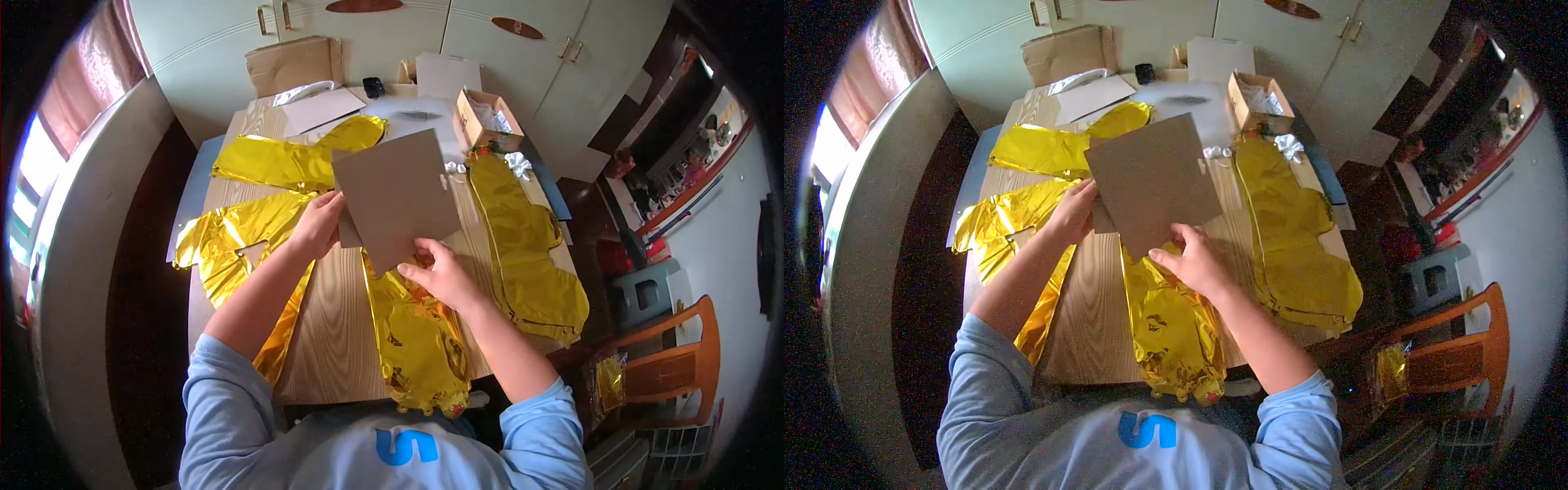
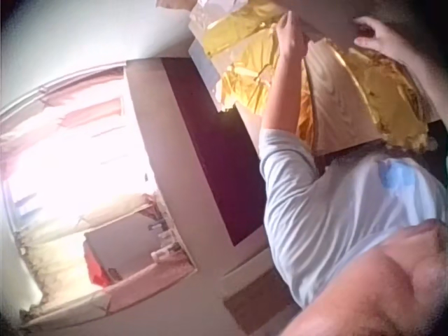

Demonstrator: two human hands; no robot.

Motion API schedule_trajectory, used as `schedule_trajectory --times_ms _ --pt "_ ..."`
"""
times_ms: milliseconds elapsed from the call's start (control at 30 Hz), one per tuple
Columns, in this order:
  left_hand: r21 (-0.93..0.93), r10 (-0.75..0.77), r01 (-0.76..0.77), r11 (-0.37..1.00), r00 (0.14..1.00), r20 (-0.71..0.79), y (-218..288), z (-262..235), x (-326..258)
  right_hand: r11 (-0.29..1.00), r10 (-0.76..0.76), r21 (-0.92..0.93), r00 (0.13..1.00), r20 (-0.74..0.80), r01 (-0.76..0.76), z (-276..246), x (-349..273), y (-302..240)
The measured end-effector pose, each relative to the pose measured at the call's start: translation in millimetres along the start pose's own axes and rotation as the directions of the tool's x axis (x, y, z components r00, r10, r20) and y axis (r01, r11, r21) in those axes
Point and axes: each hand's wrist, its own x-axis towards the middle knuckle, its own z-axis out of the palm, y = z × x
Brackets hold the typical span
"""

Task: Folding gold foil balloons and placing them on cardboard backing for packaging.

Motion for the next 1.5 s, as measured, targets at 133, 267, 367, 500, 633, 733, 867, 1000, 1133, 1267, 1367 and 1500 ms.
schedule_trajectory --times_ms 133,267,367,500,633,733,867,1000,1133,1267,1367,1500 --pt "-0.005 0.051 -0.050 0.999 0.989 0.141 6.8 -1.7 1.2 0.988 0.102 -0.119 0.994 0.040 -0.096 -1.9 7.6 -10.4" --pt "0.002 0.151 -0.158 0.987 0.945 0.289 5.2 -2.9 -9.1 0.850 -0.024 -0.526 0.995 -0.095 -0.029 0.5 -10.0 -79.3" --pt "-0.149 0.169 -0.123 0.981 0.918 0.360 6.3 16.1 -27.8 0.688 -0.344 -0.720 0.915 -0.211 0.093 15.8 -13.8 -87.7" --pt "-0.212 0.159 -0.096 0.973 0.938 0.307 28.8 27.0 -49.3 0.564 -0.584 -0.800 0.784 -0.212 0.204 15.2 -6.2 -84.8" --pt "-0.119 0.178 -0.162 0.979 0.974 0.140 48.7 -2.3 -77.4 0.455 -0.764 -0.835 0.617 -0.187 0.310 -12.5 15.5 -89.8" --pt "-0.137 0.262 -0.249 0.959 0.961 0.088 54.3 -57.1 -106.5 0.259 -0.878 -0.862 0.478 -0.022 0.436 -27.5 48.6 -129.1" --pt "-0.076 0.319 -0.338 0.938 0.927 -0.197 74.2 -110.7 -133.3 0.069 -0.956 -0.903 0.287 0.061 0.424 -22.5 140.0 -136.7" --pt "-0.025 0.289 -0.310 0.950 0.910 -0.299 81.0 -118.5 -159.5 0.122 -0.854 -0.902 0.506 0.117 0.413 -1.0 243.7 -128.4" --pt "-0.028 0.220 -0.236 0.971 0.939 -0.266 69.9 -117.2 -165.4 0.166 -0.818 -0.901 0.566 0.101 0.402 25.1 286.4 -92.6" --pt "-0.053 0.178 -0.195 0.979 0.956 -0.231 58.8 -110.1 -177.5 0.705 -0.445 -0.596 0.894 0.051 0.385 49.1 215.9 -99.6" --pt "-0.158 0.192 -0.216 0.963 0.969 -0.155 40.5 -99.7 -174.7 0.941 0.042 0.312 0.959 0.281 -0.132 17.6 136.3 -95.9" --pt "-0.213 0.135 -0.140 0.967 0.990 -0.035 23.3 -37.1 -168.3 0.404 -0.108 0.823 0.873 0.476 -0.399 -11.3 -7.2 -63.9"
